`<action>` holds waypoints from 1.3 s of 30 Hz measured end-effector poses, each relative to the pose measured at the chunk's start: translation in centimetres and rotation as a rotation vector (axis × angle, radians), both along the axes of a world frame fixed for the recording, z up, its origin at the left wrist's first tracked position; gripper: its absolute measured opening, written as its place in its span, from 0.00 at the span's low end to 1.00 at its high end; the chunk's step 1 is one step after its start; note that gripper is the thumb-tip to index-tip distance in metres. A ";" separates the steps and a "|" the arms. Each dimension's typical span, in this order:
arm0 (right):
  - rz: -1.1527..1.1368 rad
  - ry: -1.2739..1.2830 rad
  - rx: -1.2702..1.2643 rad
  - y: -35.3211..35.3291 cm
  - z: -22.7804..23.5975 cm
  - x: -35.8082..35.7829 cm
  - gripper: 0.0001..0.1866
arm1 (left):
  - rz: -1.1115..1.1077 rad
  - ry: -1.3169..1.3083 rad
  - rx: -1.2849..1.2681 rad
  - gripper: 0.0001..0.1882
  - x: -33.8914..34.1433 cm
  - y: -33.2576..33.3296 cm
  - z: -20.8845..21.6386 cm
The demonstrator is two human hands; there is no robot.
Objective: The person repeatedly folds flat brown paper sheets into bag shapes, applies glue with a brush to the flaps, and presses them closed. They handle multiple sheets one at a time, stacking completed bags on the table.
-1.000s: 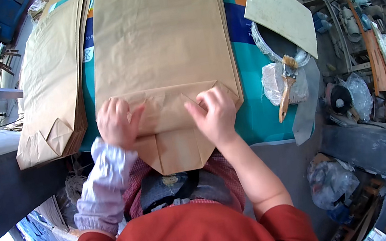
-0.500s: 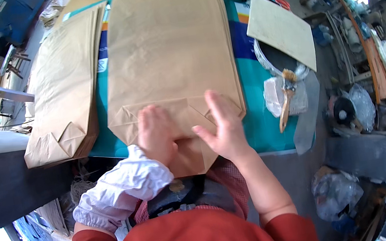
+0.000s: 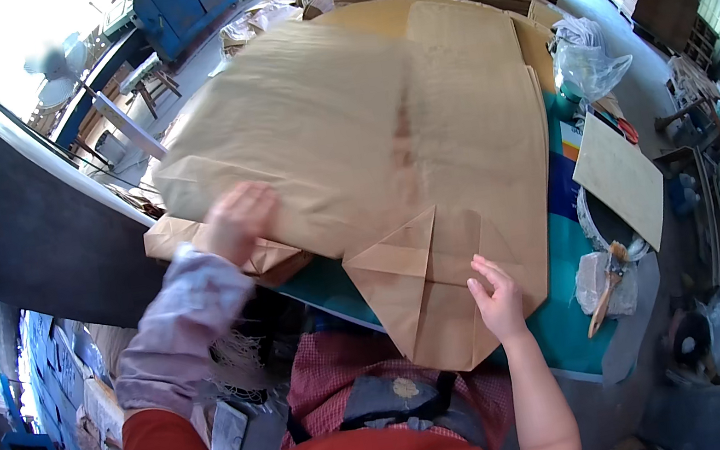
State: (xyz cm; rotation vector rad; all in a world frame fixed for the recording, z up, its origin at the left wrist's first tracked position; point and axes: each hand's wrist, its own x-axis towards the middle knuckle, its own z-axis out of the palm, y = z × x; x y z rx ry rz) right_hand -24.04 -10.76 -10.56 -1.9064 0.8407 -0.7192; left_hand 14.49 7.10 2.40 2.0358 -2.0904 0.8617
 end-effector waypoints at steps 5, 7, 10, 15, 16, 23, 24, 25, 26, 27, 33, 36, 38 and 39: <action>-0.037 0.000 -0.057 0.3 -0.9 0.4 0.12 | 0.124 0.216 0.138 0.23 7.0 8.6 -0.6; -0.039 0.011 -0.061 0.3 -1.1 0.6 0.12 | 0.120 0.239 0.204 0.24 8.4 11.2 -4.0; -0.041 0.013 -0.103 0.5 -0.9 0.4 0.12 | 0.228 0.409 0.292 0.25 6.3 11.8 -4.9; 0.119 0.021 -0.024 0.1 2.0 -1.2 0.16 | 0.411 0.412 0.443 0.31 1.7 8.7 0.3; 0.127 0.035 -0.020 -0.2 2.8 -2.1 0.17 | 0.427 0.351 0.436 0.31 -0.6 6.9 1.4; -0.080 0.433 -0.388 -5.6 1.7 -4.6 0.17 | 0.103 0.552 0.426 0.14 -12.7 -5.1 -6.6; -0.044 0.446 -0.333 -5.7 1.3 -4.4 0.16 | 0.160 0.517 0.370 0.11 -13.0 -6.6 -8.9; -0.027 0.478 -0.363 -5.4 1.8 -4.0 0.14 | 0.238 0.531 0.467 0.10 -13.4 -7.8 -10.0; -0.025 0.497 -0.396 -5.0 2.6 -4.2 0.14 | 0.334 0.532 0.559 0.09 -13.4 -8.6 -10.1; -0.012 0.571 -0.336 -4.8 3.2 -4.5 0.13 | 0.347 0.556 0.618 0.09 -13.3 -9.0 -9.5; -0.065 0.527 -0.374 -5.2 2.5 -0.5 0.22 | 0.327 0.893 0.788 0.28 -12.7 -13.8 -8.0; 0.049 0.528 -0.199 -6.7 2.3 0.2 0.19 | 0.358 0.878 0.844 0.18 -11.6 -14.7 -8.9; 0.173 0.599 0.008 -8.3 3.4 -1.1 0.16 | 0.381 0.953 0.844 0.12 -9.7 -13.7 -11.8; 0.252 0.463 -0.070 -8.7 3.2 -2.4 0.12 | 0.355 0.910 0.931 0.12 -9.4 -13.6 -10.6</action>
